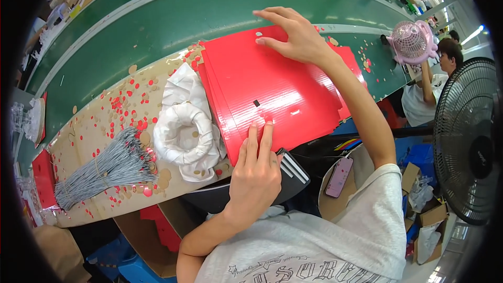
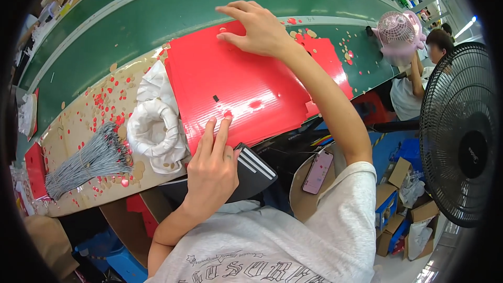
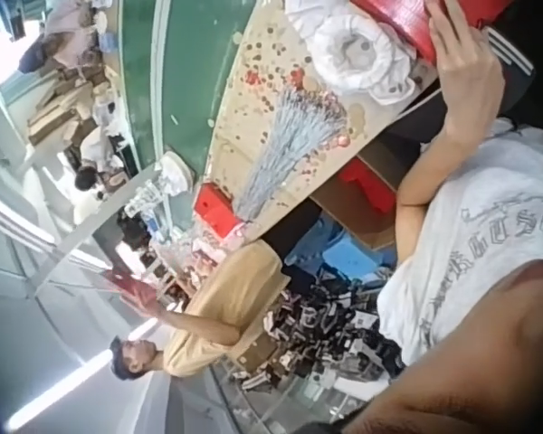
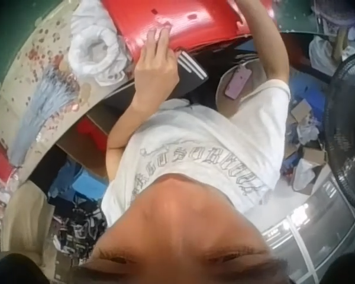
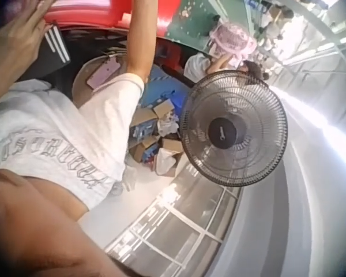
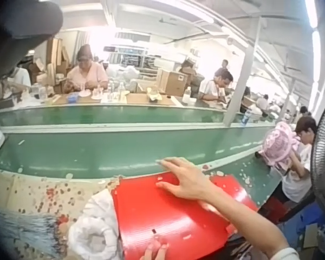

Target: Assembling red plastic folders by attaching black components on a factory assembly line.

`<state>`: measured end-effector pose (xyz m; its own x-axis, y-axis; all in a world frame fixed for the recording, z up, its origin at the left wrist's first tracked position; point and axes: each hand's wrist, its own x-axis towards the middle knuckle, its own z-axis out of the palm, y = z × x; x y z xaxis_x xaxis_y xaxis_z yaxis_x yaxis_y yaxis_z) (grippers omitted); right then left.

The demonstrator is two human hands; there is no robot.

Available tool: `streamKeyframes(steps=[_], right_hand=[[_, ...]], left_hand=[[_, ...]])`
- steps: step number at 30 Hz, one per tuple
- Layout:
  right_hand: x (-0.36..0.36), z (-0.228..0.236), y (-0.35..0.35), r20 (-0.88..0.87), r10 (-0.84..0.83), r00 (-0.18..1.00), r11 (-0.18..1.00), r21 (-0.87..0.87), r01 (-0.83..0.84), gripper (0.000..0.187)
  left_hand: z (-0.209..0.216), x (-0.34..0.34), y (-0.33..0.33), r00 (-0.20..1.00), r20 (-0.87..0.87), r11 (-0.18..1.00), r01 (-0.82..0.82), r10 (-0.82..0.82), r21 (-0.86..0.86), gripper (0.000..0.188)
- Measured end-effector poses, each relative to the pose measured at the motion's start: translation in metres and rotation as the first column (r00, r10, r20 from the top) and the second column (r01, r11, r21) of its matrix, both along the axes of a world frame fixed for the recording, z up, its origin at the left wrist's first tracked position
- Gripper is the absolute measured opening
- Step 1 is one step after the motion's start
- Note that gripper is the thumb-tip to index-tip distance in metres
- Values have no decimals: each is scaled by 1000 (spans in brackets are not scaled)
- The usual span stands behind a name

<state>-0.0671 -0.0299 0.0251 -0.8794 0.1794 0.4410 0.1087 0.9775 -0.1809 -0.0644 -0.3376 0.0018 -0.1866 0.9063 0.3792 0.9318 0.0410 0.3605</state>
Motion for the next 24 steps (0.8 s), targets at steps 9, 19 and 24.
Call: streamKeyframes(steps=[9, 19, 24], right_hand=[[6, 48, -11, 234, -13, 972, 1000, -22, 18, 64], [29, 102, -41, 55, 28, 998, 997, 77, -32, 48], [33, 101, -47, -23, 84, 996, 966, 248, -75, 46]], left_hand=[[-3, 1, -5, 998, 58, 997, -5, 1, 73, 21], [6, -2, -2, 990, 137, 961, -54, 16, 272, 16], [7, 4, -2, 992, 125, 977, -52, 27, 208, 9]])
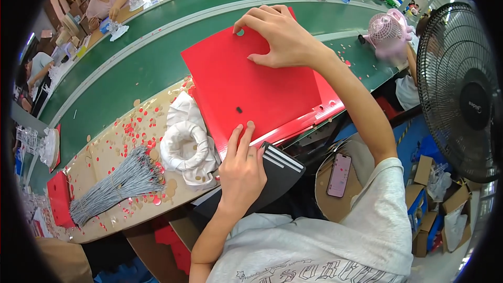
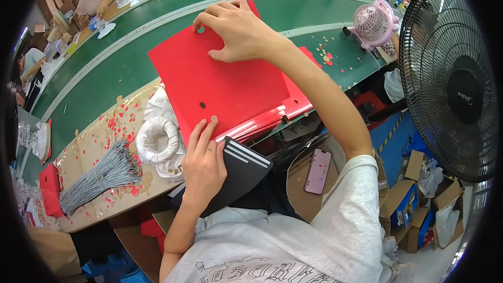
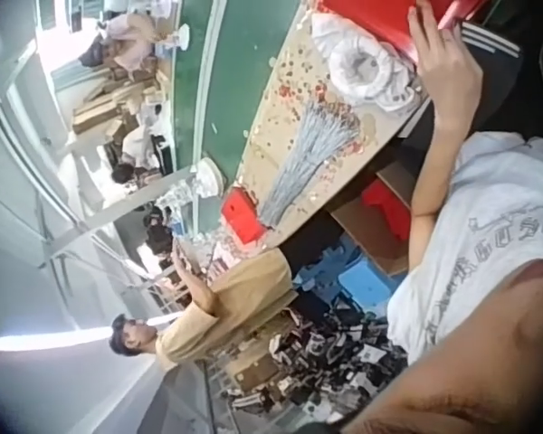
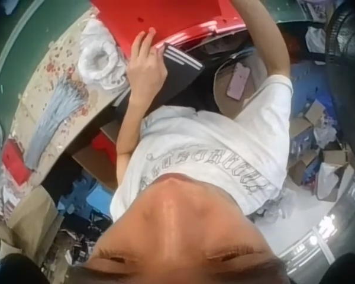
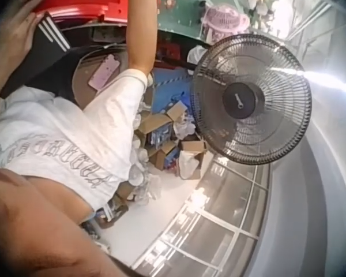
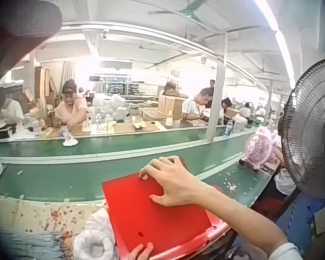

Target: Assembling red plastic folders by attaching black components on a factory assembly line.

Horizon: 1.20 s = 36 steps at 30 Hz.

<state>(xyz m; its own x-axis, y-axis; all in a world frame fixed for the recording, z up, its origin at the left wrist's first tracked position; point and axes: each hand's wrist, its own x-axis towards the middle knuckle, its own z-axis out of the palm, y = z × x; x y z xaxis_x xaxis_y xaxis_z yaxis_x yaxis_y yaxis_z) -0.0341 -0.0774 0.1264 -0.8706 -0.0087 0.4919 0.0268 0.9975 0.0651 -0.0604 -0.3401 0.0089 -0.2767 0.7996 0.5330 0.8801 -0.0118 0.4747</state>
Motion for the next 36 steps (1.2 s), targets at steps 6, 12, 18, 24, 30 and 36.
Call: streamKeyframes(steps=[6, 12, 18, 24, 30, 36], right_hand=[[1, -5, -2, -64, -79, 995, 989, -134, 70, 47], [-8, 8, 6, -51, -88, 995, 949, -308, 69, 26], [-3, -3, 8, -223, -15, 975, 996, 77, 33, 28], [48, 46, 137, 45, -319, 947, 948, 22, 318, 60], [120, -64, 202, 299, -299, 906, 749, -515, 417, 49], [108, -121, 164, 536, -331, 777, 634, -484, 604, 54]], left_hand=[[-10, 4, 1, 1000, -7, 999, -16, 16, 34, 15], [-12, 10, 3, 998, -52, 999, -40, 40, 2, 16], [-13, 8, 2, 1000, 8, 998, 15, -16, 57, 13], [2, -6, -39, 968, 242, 979, 10, -61, 204, 17], [2, -24, -50, 842, 539, 991, -51, -24, 124, 23], [10, -23, -52, 787, 611, 995, -102, 82, -2, 34]])
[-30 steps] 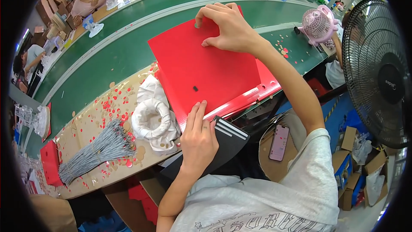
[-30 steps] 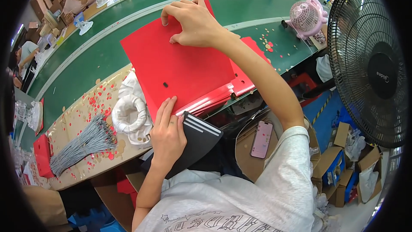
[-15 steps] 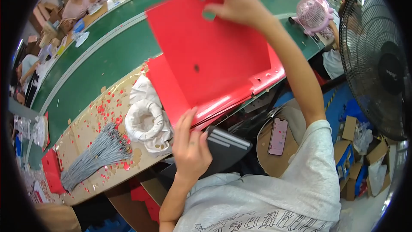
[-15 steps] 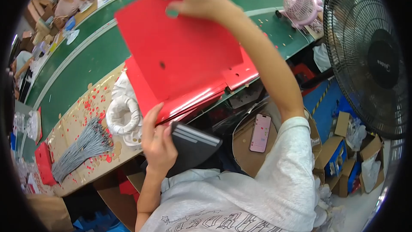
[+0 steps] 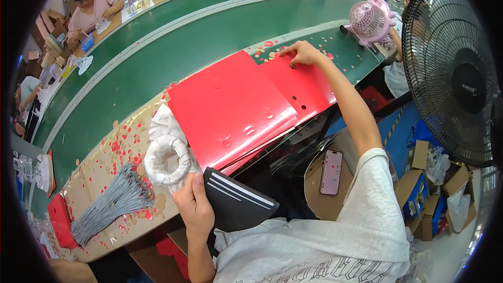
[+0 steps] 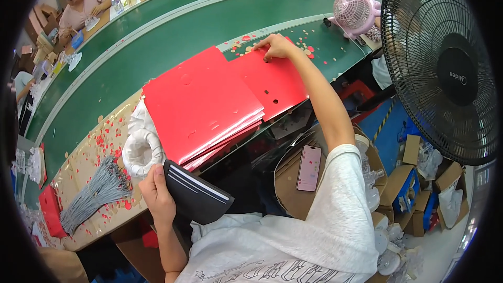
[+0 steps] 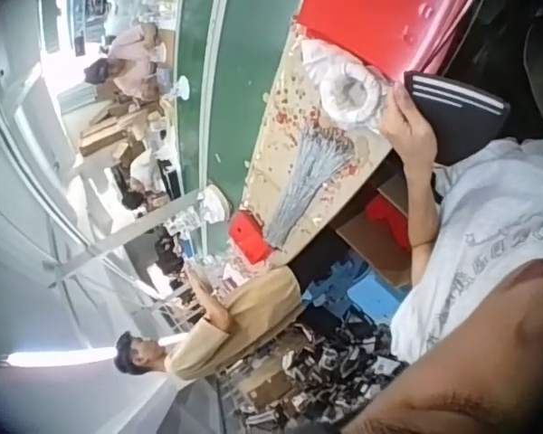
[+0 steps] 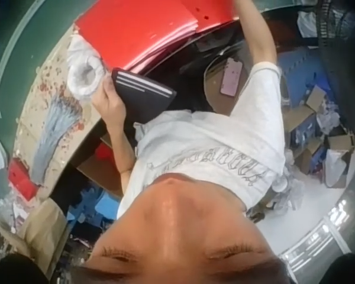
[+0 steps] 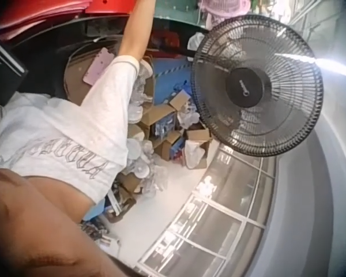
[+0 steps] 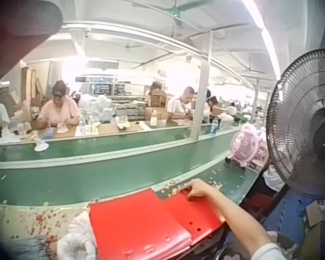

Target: Assembling red plastic folders by attaching black components on a factory assembly line.

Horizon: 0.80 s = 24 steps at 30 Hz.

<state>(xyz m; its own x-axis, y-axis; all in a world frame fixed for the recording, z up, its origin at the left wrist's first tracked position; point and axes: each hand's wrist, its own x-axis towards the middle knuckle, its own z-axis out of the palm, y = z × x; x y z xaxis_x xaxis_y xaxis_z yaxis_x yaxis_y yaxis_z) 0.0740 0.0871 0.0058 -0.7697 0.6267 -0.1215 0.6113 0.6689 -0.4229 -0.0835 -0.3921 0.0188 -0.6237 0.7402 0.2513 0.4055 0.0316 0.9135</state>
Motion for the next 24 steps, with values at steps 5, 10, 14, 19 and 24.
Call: streamKeyframes(steps=[5, 10, 14, 19, 24], right_hand=[[10, -4, 0, -289, 83, 954, 969, 248, -9, 40], [-36, 69, -233, -472, 594, 651, 802, 286, -525, 36], [-17, 48, -320, -393, 693, 604, 719, 322, -616, 39], [-7, 24, -325, -537, 575, 618, 800, 208, -563, 29], [-6, 18, -330, -577, 382, 722, 852, -83, -517, 20]], left_hand=[[8, -2, 10, 998, -64, 996, -35, 30, -83, 25], [3, -11, 12, 988, -123, 989, -106, 93, -105, 19], [1, -11, 19, 980, -159, 987, -136, 121, -90, 17], [1, -11, 18, 980, -143, 986, -148, 136, -80, 19], [-7, -7, 20, 985, -129, 990, -123, 115, -61, 22]])
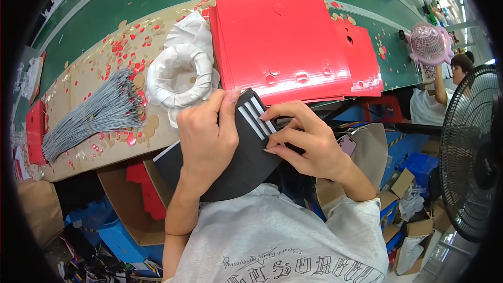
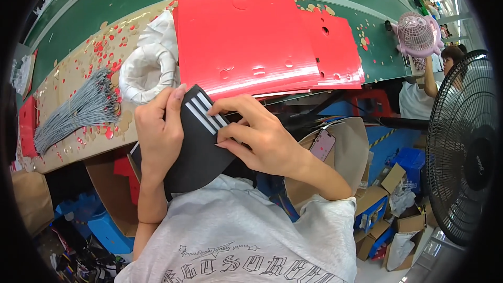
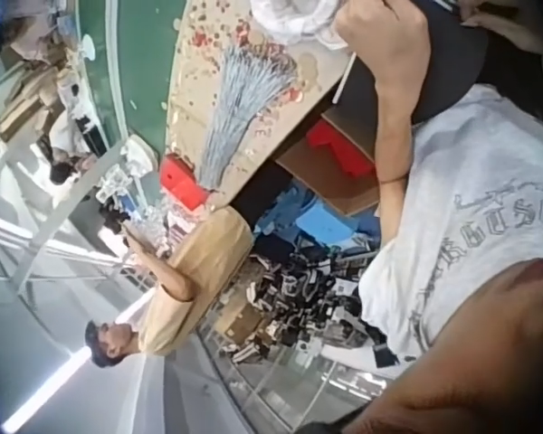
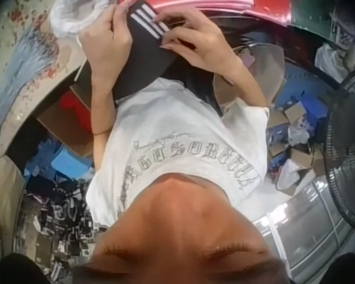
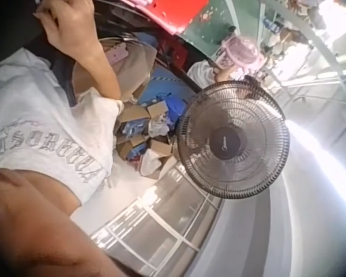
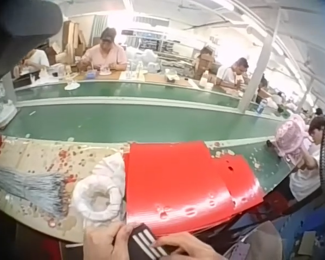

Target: Assembling red plastic folders by attaching black components on a factory assembly line.

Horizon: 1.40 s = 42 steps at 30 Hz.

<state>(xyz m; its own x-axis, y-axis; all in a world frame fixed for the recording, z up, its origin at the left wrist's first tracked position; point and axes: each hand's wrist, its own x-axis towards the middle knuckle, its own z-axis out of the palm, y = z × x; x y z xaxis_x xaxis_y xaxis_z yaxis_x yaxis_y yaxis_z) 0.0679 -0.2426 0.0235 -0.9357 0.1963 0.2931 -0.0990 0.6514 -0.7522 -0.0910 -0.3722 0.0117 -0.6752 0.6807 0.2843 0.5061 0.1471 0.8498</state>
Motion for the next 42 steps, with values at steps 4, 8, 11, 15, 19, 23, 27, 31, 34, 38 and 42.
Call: streamKeyframes(steps=[4, 8, 11, 15, 19, 23, 27, 31, 34, 38, 42], right_hand=[[-2, 0, -3, -95, -16, 995, 1000, 20, 18, 27], [0, -10, -6, -141, -28, 990, 994, 105, 43, 27], [0, -8, -7, -81, -85, 993, 996, -5, 85, 22], [-1, 13, 8, -83, -19, 996, 994, -110, 9, 19], [-29, 33, 52, -117, -200, 973, 974, -135, 184, 8], [-72, 6, 96, 33, -56, 998, 998, 19, 56, 10], [-82, 4, 95, 126, 11, 992, 997, 70, -19, 10], [-86, -5, 93, 72, -9, 997, 997, 83, 3, 8], [-84, -3, 87, 29, -59, 998, 990, 133, 55, 8], [-84, -2, 105, -24, -243, 970, 904, 357, 235, 31], [-82, -19, 139, -130, -294, 947, 693, 653, 304, 32]], left_hand=[[1, -4, -3, 1000, -19, 1000, 9, -9, -9, 22], [0, -5, -4, 999, 12, 999, 32, -32, -21, 22], [-2, -6, -4, 999, -18, 999, 50, -50, -20, 21], [-3, -8, -2, 994, -109, 999, 7, -13, -54, 18], [-4, 0, -2, 881, -436, 981, 137, -184, -137, 12], [-11, 18, 15, 803, -530, 961, 252, -272, -112, 16], [-21, 20, 18, 865, -447, 973, 218, -227, -71, 18], [-22, 22, 19, 815, -515, 964, 236, -266, -125, 21], [-23, 26, 21, 804, -546, 971, 184, -237, -150, 16], [-22, 29, 22, 777, -586, 972, 165, -231, -165, 17], [-22, 28, 22, 784, -575, 972, 177, -235, -156, 17]])
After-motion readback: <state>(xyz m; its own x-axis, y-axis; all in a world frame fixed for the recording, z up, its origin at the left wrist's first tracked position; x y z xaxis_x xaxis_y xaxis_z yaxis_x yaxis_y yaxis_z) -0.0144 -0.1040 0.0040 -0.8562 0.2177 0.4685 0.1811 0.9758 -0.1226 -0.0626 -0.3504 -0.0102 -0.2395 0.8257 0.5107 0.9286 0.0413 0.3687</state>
